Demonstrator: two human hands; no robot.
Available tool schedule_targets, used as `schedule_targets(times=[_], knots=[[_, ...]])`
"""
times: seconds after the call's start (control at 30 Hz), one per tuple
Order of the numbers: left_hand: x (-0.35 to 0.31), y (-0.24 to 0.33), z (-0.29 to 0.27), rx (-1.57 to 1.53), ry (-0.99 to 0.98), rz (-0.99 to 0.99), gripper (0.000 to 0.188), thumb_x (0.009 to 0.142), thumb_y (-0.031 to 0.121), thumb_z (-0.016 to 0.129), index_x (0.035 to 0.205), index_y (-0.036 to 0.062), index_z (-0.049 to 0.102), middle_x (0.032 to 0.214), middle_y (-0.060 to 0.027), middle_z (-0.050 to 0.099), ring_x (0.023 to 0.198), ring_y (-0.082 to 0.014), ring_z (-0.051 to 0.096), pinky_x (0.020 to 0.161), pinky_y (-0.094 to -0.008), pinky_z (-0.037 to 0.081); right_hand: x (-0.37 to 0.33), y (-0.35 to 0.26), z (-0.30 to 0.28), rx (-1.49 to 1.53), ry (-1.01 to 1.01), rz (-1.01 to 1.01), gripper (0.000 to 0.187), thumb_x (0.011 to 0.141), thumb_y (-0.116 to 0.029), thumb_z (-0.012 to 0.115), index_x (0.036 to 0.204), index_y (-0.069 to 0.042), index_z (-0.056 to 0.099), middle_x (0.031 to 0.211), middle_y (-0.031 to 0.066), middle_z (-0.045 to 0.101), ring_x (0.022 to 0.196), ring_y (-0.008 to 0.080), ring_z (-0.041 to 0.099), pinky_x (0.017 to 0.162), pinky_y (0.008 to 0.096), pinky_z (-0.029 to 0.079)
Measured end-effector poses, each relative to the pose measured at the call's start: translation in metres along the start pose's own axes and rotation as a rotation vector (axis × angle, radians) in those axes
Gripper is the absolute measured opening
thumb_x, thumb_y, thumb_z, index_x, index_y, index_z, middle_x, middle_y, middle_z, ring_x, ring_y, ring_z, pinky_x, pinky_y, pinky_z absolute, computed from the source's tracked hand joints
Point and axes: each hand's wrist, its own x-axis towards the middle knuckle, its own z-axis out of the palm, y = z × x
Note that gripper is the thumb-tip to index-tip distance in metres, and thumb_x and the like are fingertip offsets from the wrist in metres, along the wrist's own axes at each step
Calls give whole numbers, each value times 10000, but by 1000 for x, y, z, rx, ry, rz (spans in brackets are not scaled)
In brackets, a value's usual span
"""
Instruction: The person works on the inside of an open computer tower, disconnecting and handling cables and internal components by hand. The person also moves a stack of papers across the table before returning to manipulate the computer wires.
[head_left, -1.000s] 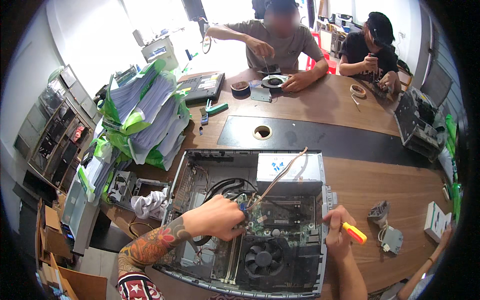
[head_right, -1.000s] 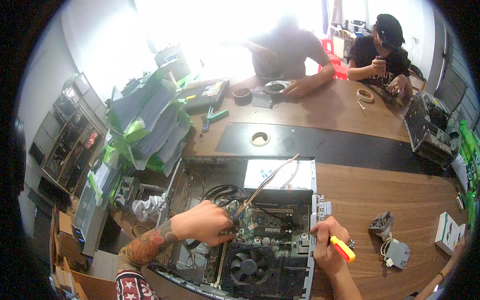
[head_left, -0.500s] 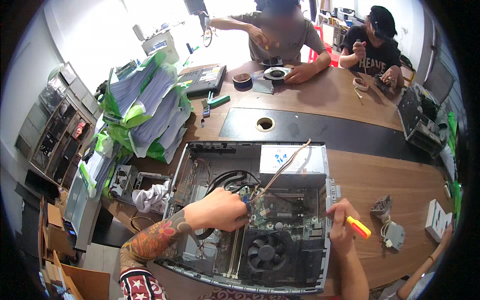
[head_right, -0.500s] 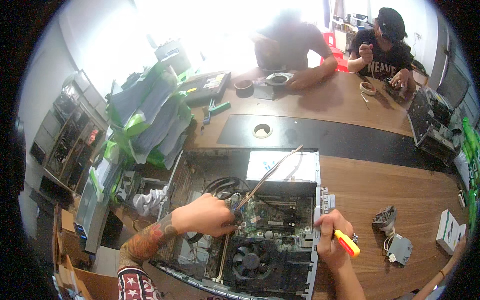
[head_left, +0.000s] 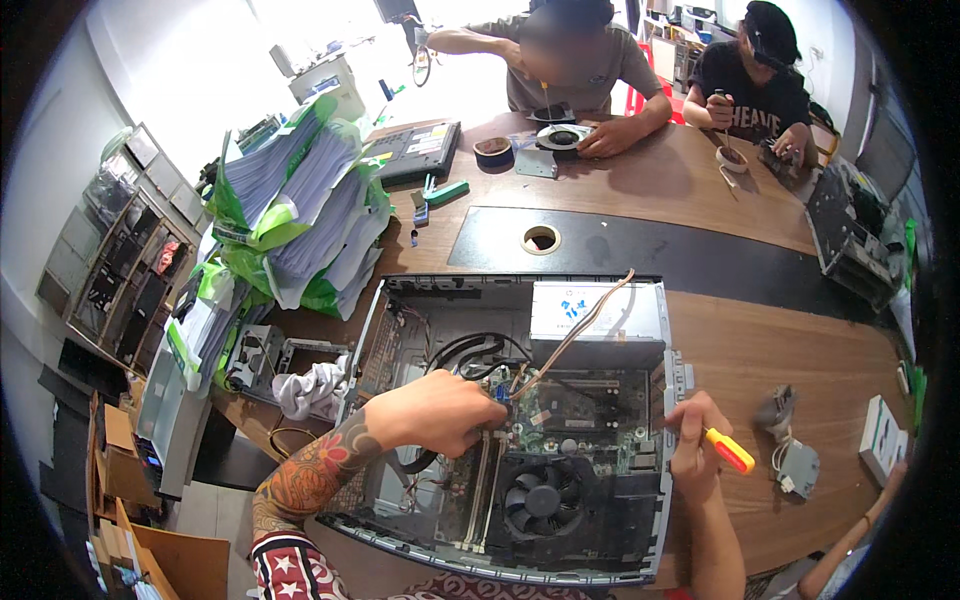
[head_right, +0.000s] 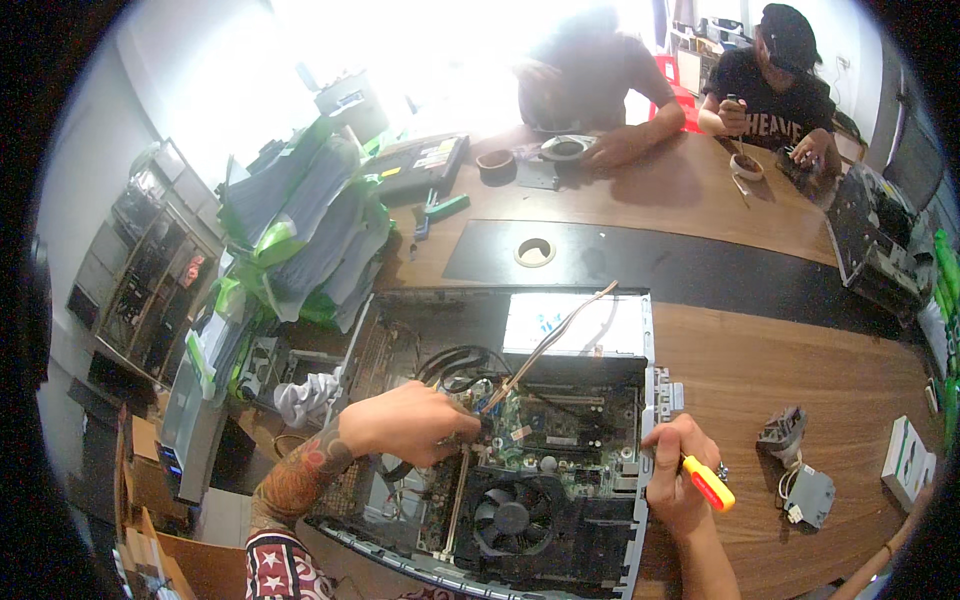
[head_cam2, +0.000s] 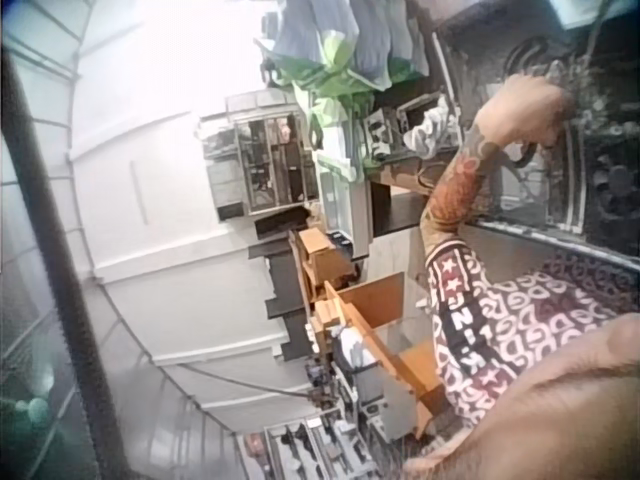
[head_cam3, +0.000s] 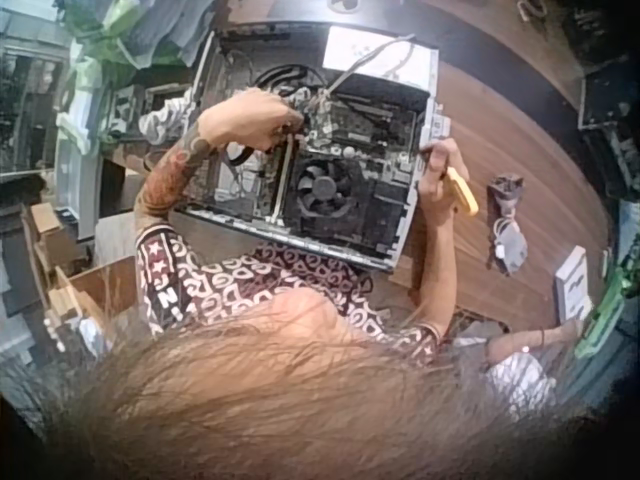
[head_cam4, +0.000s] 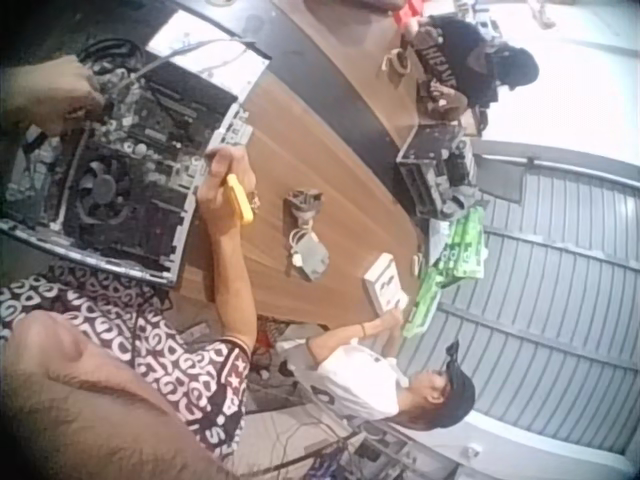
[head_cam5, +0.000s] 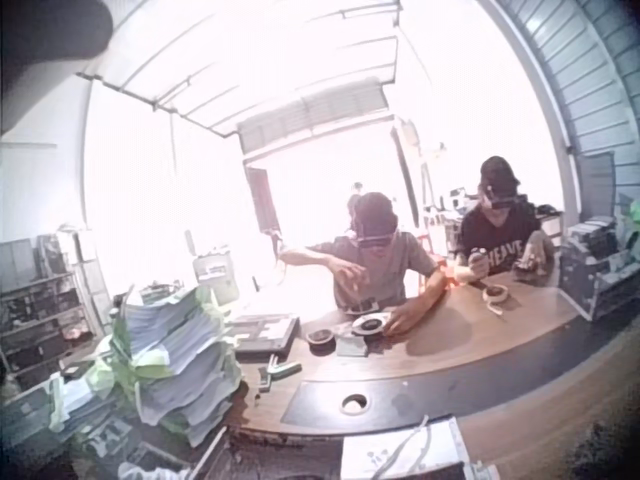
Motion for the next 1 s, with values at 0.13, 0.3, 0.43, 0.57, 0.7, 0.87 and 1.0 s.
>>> schedule_targets(times=[0.13,0.3,0.43,0.57,0.7,0.87,1.0], knots=[[0,0,2,0,41,31,218,755,145,667,950,60,617,868,-137,662,845,-377,650,681,-483,517,2,-6,0,-17,-7,-24,307,1019,-170,460,756,-40,549,640,84,503,537,213,492,516,329,368],[2,-3,6,5,65,54,164,745,125,646,886,48,611,853,-129,652,835,-373,648,677,-474,520,2,-5,-1,-21,-9,-26,308,1018,-173,459,758,-35,547,639,80,498,542,202,490,519,324,366],[2,-3,3,-1,71,53,169,747,124,644,894,47,611,857,-129,653,834,-375,648,677,-475,521,2,-3,0,-13,-1,-33,310,1017,-172,462,754,-33,547,639,80,498,544,206,490,520,325,365],[0,-5,6,-11,56,35,185,746,138,653,904,53,612,867,-129,659,837,-373,650,682,-476,522,5,-5,2,-6,1,-53,313,1018,-176,467,752,-34,550,637,81,498,544,211,493,519,328,366],[5,-1,0,-7,18,10,191,771,168,658,928,64,631,884,-134,672,848,-367,654,689,-473,524,4,-4,-3,-45,0,-38,314,1018,-182,473,751,-36,551,638,81,499,542,211,495,517,332,370],[2,3,-1,-2,58,27,217,801,232,657,956,80,658,849,-147,678,812,-371,656,677,-472,523,3,-5,-4,-59,-20,-6,297,1014,-194,482,773,-58,589,646,113,533,552,269,550,526,369,417],[2,1,0,-7,95,15,236,790,282,669,943,104,687,793,-133,677,762,-361,658,659,-466,522,7,-9,-2,18,-40,-25,239,985,-134,532,781,-43,615,679,117,586,579,254,584,540,348,444]])
